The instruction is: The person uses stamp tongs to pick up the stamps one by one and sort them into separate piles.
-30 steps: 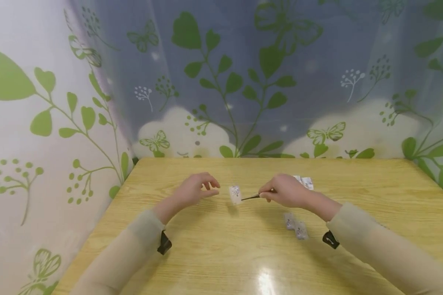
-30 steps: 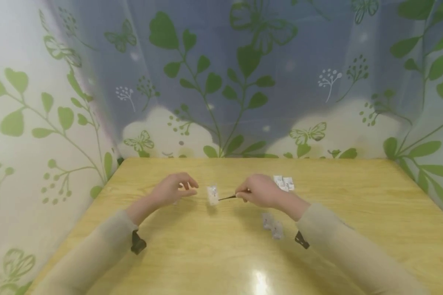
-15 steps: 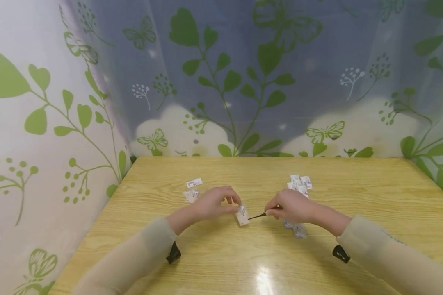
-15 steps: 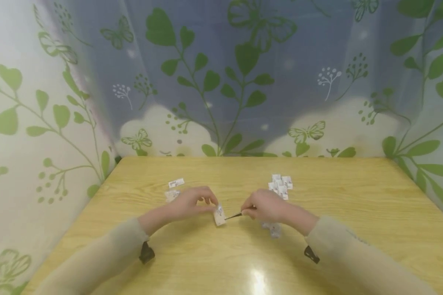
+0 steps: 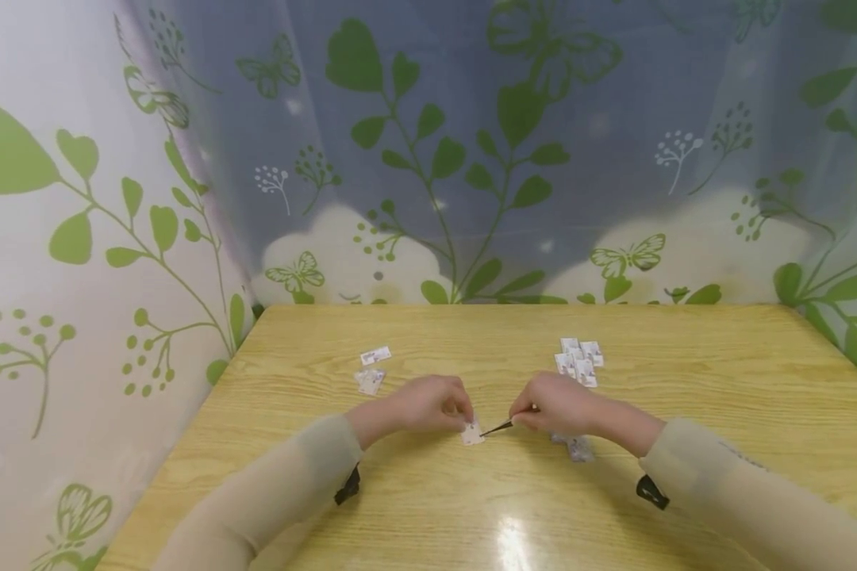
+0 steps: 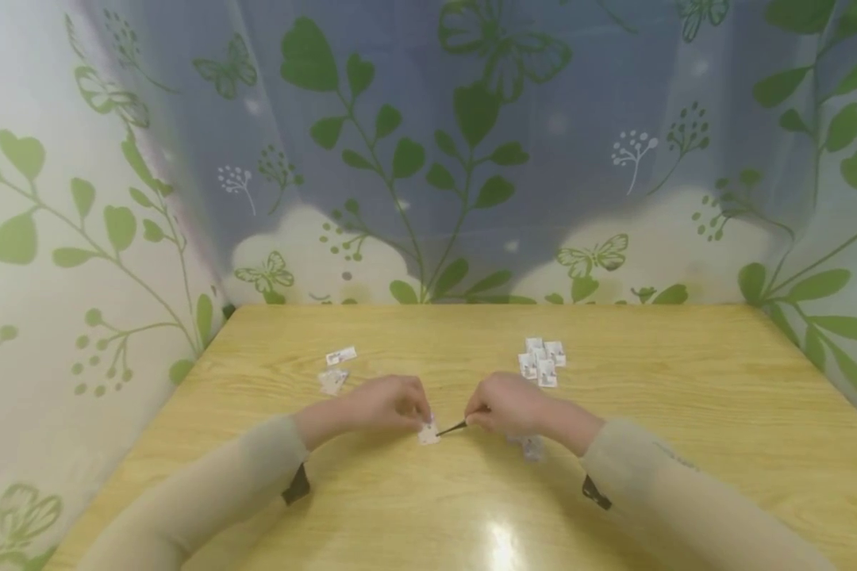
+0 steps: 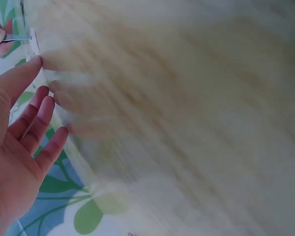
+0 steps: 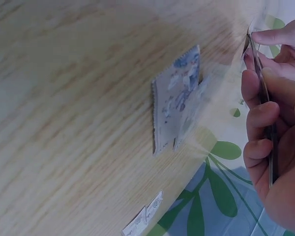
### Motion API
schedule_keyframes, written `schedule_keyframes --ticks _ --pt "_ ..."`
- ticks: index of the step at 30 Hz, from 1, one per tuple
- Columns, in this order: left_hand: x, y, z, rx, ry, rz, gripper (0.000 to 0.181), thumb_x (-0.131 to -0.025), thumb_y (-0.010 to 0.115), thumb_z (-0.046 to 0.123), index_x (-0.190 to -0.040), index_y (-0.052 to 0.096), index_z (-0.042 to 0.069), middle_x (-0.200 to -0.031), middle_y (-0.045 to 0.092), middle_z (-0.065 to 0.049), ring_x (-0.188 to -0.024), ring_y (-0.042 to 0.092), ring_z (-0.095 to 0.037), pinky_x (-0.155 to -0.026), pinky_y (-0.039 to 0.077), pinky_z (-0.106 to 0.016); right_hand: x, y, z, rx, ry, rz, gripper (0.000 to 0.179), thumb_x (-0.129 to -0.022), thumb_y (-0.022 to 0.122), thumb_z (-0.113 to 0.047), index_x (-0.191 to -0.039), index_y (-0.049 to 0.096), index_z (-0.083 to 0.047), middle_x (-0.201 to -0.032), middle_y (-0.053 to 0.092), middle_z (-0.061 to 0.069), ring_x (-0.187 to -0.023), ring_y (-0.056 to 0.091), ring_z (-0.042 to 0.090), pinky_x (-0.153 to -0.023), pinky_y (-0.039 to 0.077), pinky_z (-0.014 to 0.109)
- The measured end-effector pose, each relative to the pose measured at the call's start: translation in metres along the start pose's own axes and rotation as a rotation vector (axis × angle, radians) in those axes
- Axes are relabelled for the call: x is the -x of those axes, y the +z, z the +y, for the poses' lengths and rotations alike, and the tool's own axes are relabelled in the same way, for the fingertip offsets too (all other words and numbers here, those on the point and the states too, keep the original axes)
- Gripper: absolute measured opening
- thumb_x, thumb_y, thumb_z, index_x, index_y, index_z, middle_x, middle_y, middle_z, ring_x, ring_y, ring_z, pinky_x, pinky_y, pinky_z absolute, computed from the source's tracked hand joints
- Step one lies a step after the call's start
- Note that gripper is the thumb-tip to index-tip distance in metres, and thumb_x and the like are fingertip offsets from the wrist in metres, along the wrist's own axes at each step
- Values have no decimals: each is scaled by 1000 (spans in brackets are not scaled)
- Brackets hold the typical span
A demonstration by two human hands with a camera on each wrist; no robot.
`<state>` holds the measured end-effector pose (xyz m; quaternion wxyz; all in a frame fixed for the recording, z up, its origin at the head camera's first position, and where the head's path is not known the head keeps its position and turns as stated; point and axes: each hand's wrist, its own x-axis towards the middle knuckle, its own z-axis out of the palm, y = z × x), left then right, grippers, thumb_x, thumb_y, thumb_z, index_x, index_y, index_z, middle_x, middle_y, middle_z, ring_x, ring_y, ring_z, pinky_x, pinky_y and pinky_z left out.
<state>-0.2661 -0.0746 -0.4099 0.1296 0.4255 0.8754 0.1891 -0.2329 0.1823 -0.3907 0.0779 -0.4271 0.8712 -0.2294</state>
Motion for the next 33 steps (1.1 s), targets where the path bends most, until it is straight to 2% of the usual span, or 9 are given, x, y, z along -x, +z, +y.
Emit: schedule_keyframes --ticks 9,15,18,19,24,28,33 --pt "0 1 0 18 -37 2 10 -86 73 21 -95 73 21 -93 58 12 -86 58 -8 -75 47 -23 5 8 -7 11 66 25 14 -94 64 -15 -85 75 -14 -64 57 -14 -54 42 -2 -52 39 21" --pt "1 2 -1 3 -33 17 7 -86 73 23 -93 73 22 -93 58 12 -85 57 -7 -75 47 -23 10 15 -14 3 83 72 18 -95 63 -12 -79 72 -14 -55 48 -15 -49 38 -2 -49 36 21" --pt "2 3 -2 -14 -13 29 5 -88 71 22 -93 73 21 -93 58 11 -85 57 -7 -76 47 -23 11 15 -15 5 102 100 17 -94 63 -10 -81 74 -12 -55 51 -12 -49 37 -1 -50 37 21" --pt "2 3 -2 -17 -9 33 4 -89 71 21 -92 73 21 -94 58 10 -85 57 -8 -77 47 -24 11 14 -14 20 111 111 16 -94 63 -10 -83 75 -11 -58 56 -10 -50 40 -2 -51 38 21" --pt "5 3 1 -39 6 23 4 -89 71 20 -92 74 21 -96 58 10 -88 56 -8 -79 46 -24 11 12 -8 70 149 138 13 -93 65 -10 -93 77 -6 -67 64 -7 -51 43 -1 -52 40 22" --pt "6 4 4 -48 25 18 4 -90 71 21 -91 74 20 -97 58 10 -89 57 -9 -78 46 -23 7 13 -2 98 143 142 13 -93 64 -11 -88 77 -10 -58 55 -12 -48 37 -1 -50 38 21" --pt "6 3 5 -25 18 18 4 -89 72 21 -92 74 20 -97 58 11 -88 58 -8 -77 46 -22 -1 12 1 157 111 142 12 -92 66 -11 -85 76 -10 -67 64 -7 -50 39 -2 -51 39 21"
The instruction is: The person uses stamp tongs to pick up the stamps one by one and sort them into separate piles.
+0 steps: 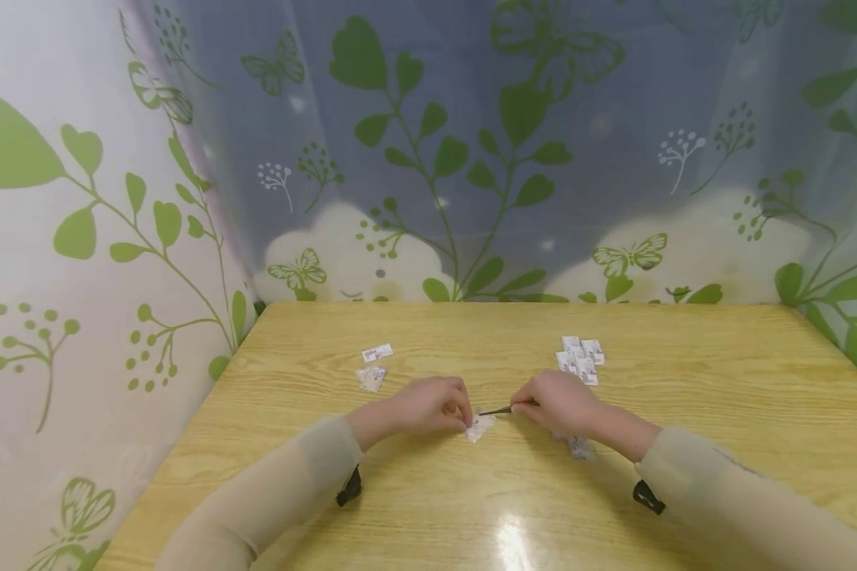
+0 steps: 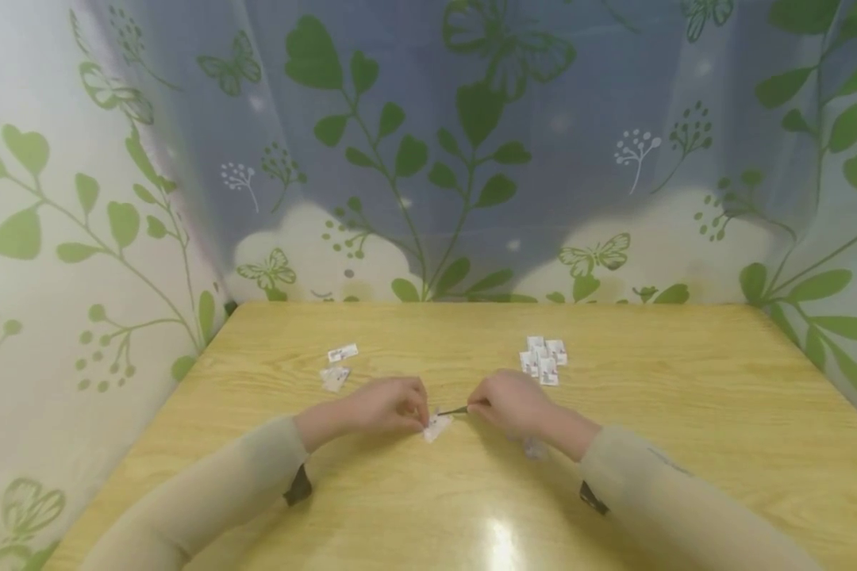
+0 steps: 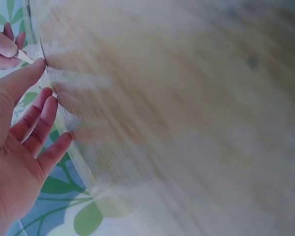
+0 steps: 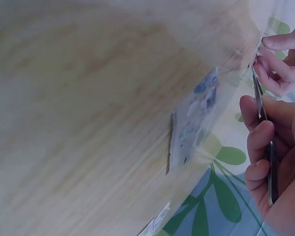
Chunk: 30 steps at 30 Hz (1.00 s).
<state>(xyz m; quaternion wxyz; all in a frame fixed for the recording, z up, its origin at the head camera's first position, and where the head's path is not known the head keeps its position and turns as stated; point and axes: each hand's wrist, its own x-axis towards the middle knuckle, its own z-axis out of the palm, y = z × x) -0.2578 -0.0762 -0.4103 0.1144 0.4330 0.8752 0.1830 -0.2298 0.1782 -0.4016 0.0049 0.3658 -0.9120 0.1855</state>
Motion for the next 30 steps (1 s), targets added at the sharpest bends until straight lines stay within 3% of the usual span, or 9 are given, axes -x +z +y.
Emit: schedule_keyframes --ticks 6,8,21,30 --pt "-1 2 -5 22 -21 10 10 -89 71 23 -99 73 20 -98 60 11 -87 59 -5 -76 47 -21 -5 0 0 40 -54 -3 13 -92 67 -12 -81 75 -11 -65 63 -8 -51 39 -1 -52 40 22" --pt "-2 2 -6 6 -25 10 12 -89 71 24 -101 73 21 -98 60 11 -86 58 -5 -75 47 -21 -5 0 0 39 -59 0 10 -91 67 -11 -88 77 -11 -72 67 -7 -52 42 -2 -54 42 22" --pt "-3 -4 -2 -40 -35 3 13 -88 73 24 -101 74 21 -95 59 10 -83 57 -6 -71 45 -21 10 -1 -4 -35 6 -6 11 -91 67 -12 -92 77 -9 -86 73 0 -64 59 1 -57 47 24" --pt "-4 -2 -3 -25 -29 0 20 -86 74 24 -105 72 21 -98 60 10 -83 56 -5 -72 45 -21 4 0 -5 22 15 35 10 -91 67 -11 -88 77 -10 -73 69 -5 -52 43 -1 -51 40 22"
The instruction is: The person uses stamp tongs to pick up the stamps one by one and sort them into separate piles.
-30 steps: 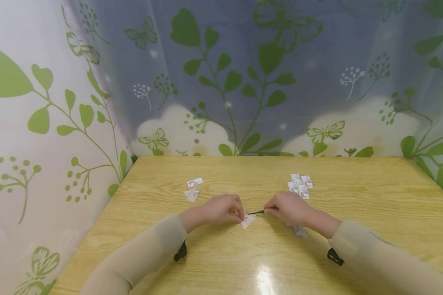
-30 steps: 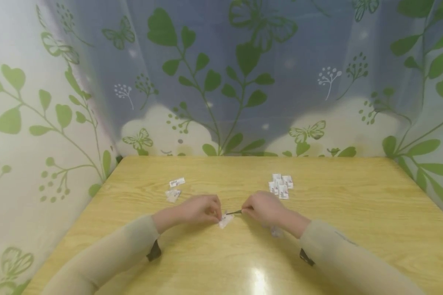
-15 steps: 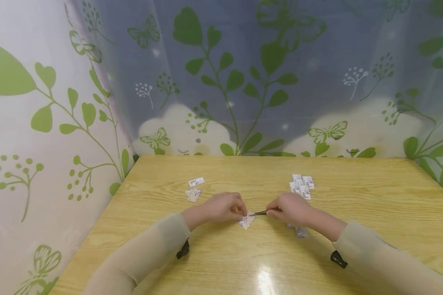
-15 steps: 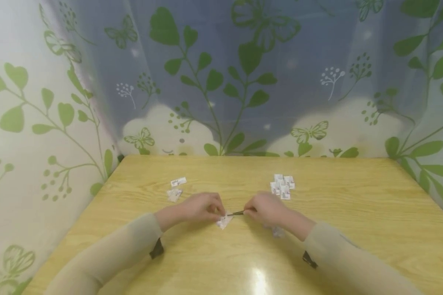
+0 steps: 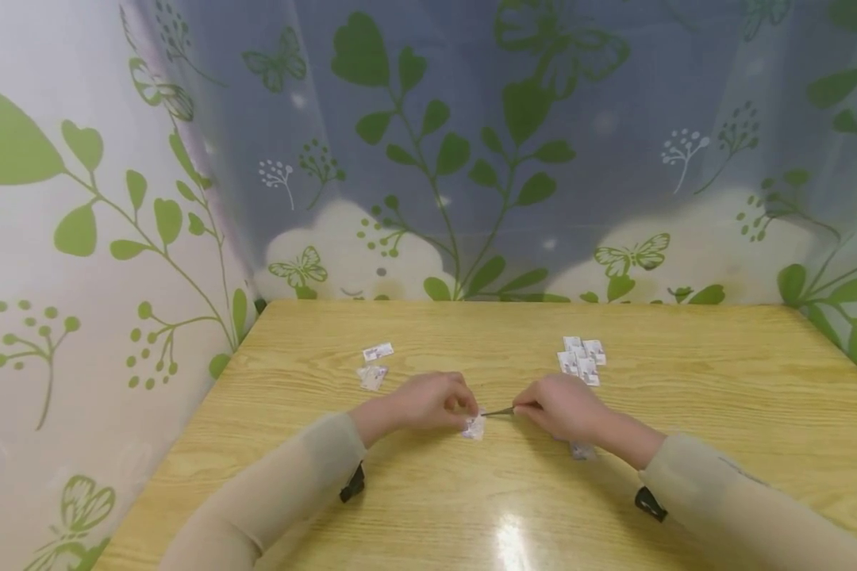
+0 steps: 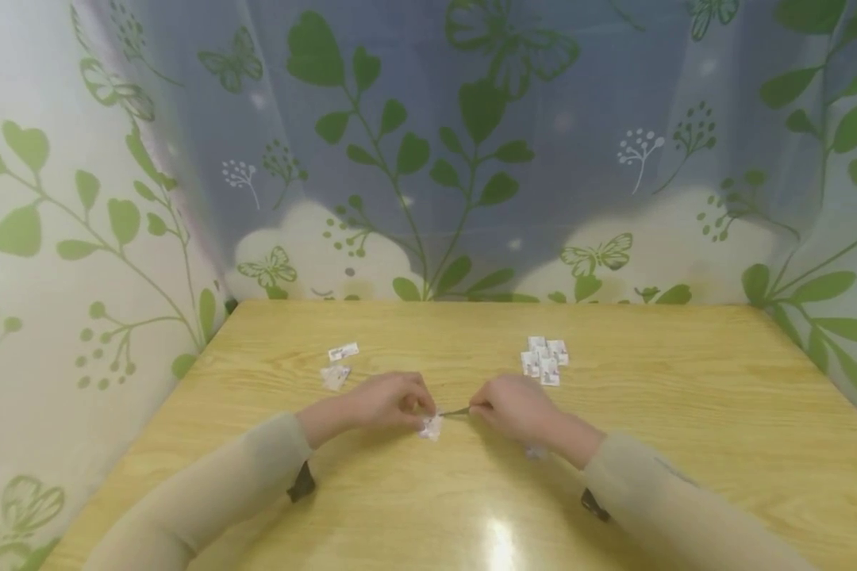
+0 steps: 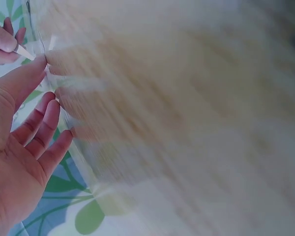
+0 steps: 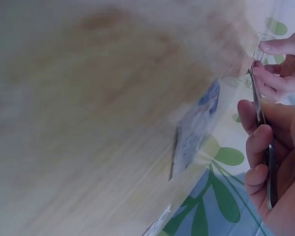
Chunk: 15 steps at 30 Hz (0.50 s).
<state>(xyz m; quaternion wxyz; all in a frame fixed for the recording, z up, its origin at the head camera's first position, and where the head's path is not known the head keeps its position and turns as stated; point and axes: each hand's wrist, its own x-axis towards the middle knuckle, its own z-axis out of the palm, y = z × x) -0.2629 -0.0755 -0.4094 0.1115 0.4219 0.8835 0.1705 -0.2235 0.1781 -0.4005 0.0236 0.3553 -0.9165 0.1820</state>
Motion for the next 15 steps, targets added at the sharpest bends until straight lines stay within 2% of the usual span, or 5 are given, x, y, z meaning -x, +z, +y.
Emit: schedule_keyframes --ticks 3,9,15 --pt "0 1 0 14 -29 7 23 -84 76 25 -105 72 21 -98 60 9 -84 57 -6 -74 46 -22 -4 1 0 22 2 -11 11 -91 67 -12 -89 77 -11 -72 67 -6 -52 43 0 -52 41 23" --pt "-1 1 1 18 -76 17 24 -81 79 30 -103 72 21 -95 58 10 -85 57 -6 -74 46 -23 -7 3 2 24 16 -38 12 -92 66 -15 -95 77 -10 -83 72 -1 -60 53 1 -57 47 25" --pt "-1 2 0 15 -88 18 22 -81 78 31 -101 72 22 -94 57 11 -84 56 -5 -73 46 -22 0 4 1 4 -10 -43 12 -91 67 -14 -96 77 -9 -90 74 2 -75 68 13 -62 53 28"
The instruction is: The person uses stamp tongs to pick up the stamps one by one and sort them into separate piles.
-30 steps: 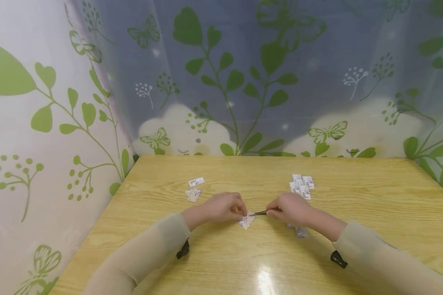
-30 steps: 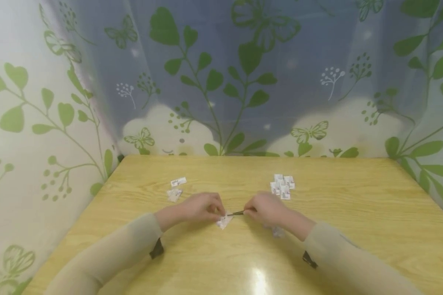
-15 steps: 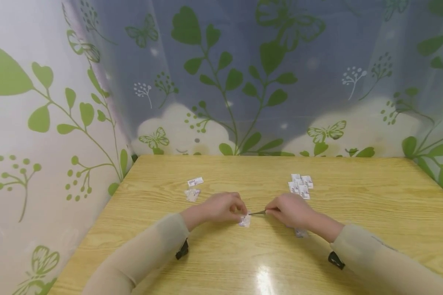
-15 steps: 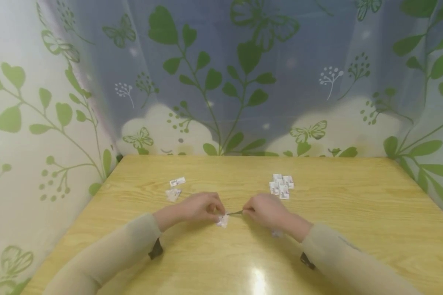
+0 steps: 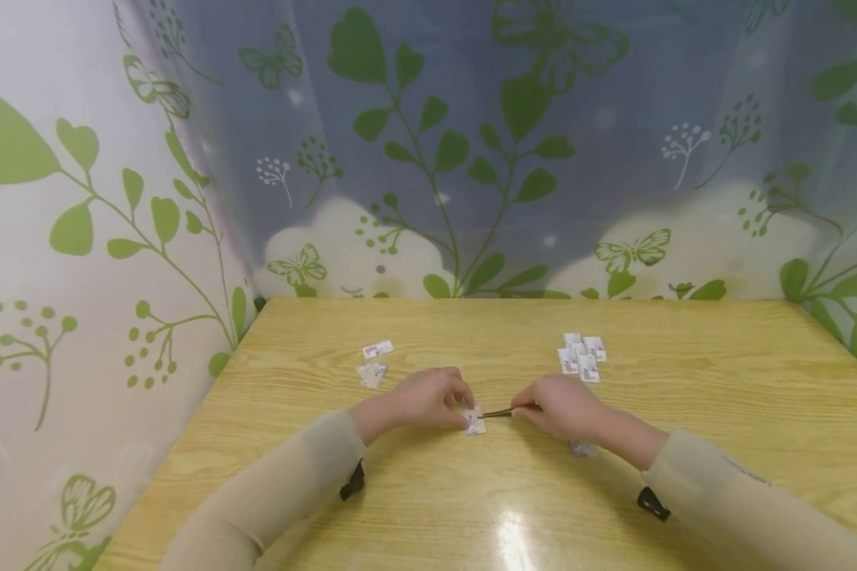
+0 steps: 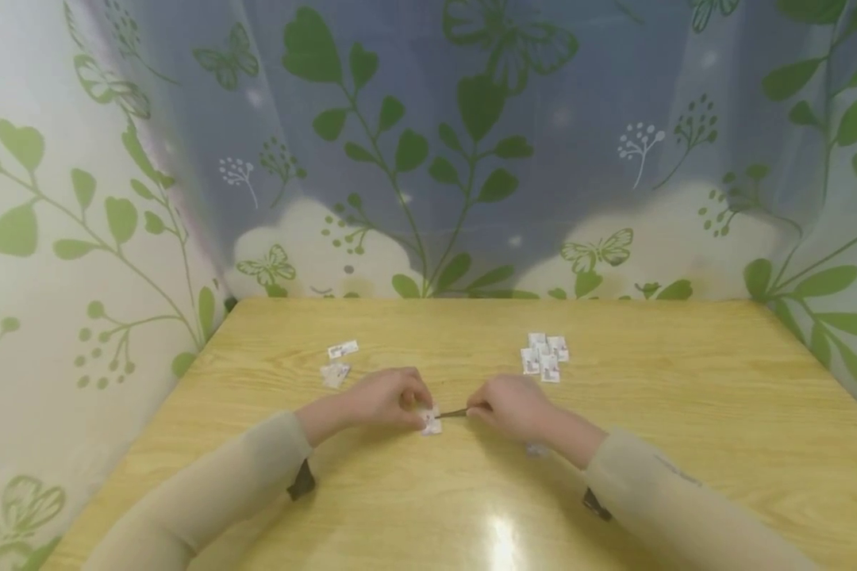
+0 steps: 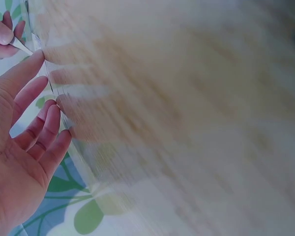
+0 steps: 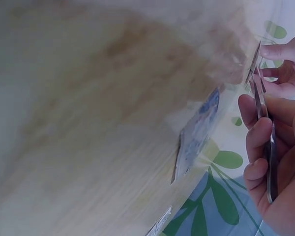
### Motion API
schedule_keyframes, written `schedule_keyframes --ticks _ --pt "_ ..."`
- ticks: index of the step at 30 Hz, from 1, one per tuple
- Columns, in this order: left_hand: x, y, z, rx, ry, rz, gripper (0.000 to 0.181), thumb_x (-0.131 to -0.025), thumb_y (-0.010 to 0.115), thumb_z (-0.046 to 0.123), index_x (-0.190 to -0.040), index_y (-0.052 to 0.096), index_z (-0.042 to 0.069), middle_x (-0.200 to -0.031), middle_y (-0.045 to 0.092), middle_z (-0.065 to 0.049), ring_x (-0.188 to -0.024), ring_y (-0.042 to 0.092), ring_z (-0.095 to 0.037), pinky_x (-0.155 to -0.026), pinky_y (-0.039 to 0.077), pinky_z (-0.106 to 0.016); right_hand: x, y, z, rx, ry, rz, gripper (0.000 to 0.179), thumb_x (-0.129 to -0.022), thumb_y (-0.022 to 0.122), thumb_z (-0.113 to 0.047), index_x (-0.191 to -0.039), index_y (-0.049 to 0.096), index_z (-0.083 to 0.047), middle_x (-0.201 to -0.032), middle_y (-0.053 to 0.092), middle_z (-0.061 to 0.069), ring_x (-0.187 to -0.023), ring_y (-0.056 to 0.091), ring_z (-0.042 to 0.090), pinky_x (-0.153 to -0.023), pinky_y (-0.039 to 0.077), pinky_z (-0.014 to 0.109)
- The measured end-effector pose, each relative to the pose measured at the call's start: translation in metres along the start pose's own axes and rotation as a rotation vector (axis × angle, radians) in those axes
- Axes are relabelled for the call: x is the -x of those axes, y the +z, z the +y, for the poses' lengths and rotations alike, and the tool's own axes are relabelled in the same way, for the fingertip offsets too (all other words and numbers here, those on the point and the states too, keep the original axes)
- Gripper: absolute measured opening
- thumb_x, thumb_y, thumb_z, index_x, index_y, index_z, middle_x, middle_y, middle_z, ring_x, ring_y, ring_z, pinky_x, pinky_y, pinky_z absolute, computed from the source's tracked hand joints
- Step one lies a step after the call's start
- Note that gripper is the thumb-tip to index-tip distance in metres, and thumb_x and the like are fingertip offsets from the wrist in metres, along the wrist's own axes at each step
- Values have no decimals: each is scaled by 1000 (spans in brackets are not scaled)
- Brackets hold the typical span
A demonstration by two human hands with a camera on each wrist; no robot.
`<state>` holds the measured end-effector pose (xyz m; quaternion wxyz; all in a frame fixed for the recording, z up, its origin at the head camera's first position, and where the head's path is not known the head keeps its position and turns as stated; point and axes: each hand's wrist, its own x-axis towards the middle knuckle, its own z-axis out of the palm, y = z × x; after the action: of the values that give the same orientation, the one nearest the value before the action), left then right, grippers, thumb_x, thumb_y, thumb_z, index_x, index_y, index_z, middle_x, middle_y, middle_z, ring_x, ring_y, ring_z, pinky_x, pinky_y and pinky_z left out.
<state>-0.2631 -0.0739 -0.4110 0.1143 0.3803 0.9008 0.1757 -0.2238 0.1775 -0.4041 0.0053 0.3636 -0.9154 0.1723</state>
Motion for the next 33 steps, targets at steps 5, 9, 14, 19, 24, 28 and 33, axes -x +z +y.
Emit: schedule_keyframes --ticks 5,9,14,19,24,28,33 --pt "0 -1 0 4 7 3 22 -81 79 30 -100 72 22 -94 58 11 -84 56 -6 -73 46 -22 2 -1 -2 1 -49 22 11 -91 67 -11 -95 77 -7 -89 73 2 -77 69 14 -63 53 28" --pt "0 -2 1 3 9 -3 22 -81 79 30 -100 72 22 -95 58 10 -84 57 -6 -74 46 -23 2 -1 -2 10 -49 24 10 -90 67 -10 -93 77 -8 -85 73 1 -70 65 9 -58 49 25" --pt "1 -3 2 8 11 -14 21 -82 78 30 -100 71 21 -95 59 8 -85 57 -8 -75 47 -24 2 0 -4 18 -35 30 11 -90 68 -10 -94 77 -5 -88 73 5 -76 69 16 -62 54 28" --pt "8 -5 -7 57 72 20 20 -87 74 28 -103 72 17 -100 61 7 -84 59 -10 -73 47 -23 6 -2 -4 -40 -8 44 11 -92 66 -11 -89 76 -7 -77 71 -1 -61 59 5 -55 47 24" --pt "23 -18 -22 100 60 107 17 -90 72 26 -104 72 16 -103 62 8 -85 59 -12 -72 47 -28 17 -16 -3 -90 32 75 12 -93 64 -10 -88 75 -8 -67 63 -8 -54 48 -2 -52 43 23" --pt "36 -29 -43 111 39 176 17 -89 72 23 -102 73 13 -102 63 5 -84 59 -12 -73 48 -33 30 -29 -1 -100 45 98 11 -92 65 -9 -94 75 -6 -70 66 -7 -56 52 -2 -51 43 23" --pt "50 -41 -70 135 4 241 15 -87 73 16 -100 73 9 -98 65 -1 -81 59 -14 -73 49 -35 49 -44 3 -102 111 94 19 -93 65 -11 -104 74 2 -72 68 -5 -54 53 -1 -46 38 23"
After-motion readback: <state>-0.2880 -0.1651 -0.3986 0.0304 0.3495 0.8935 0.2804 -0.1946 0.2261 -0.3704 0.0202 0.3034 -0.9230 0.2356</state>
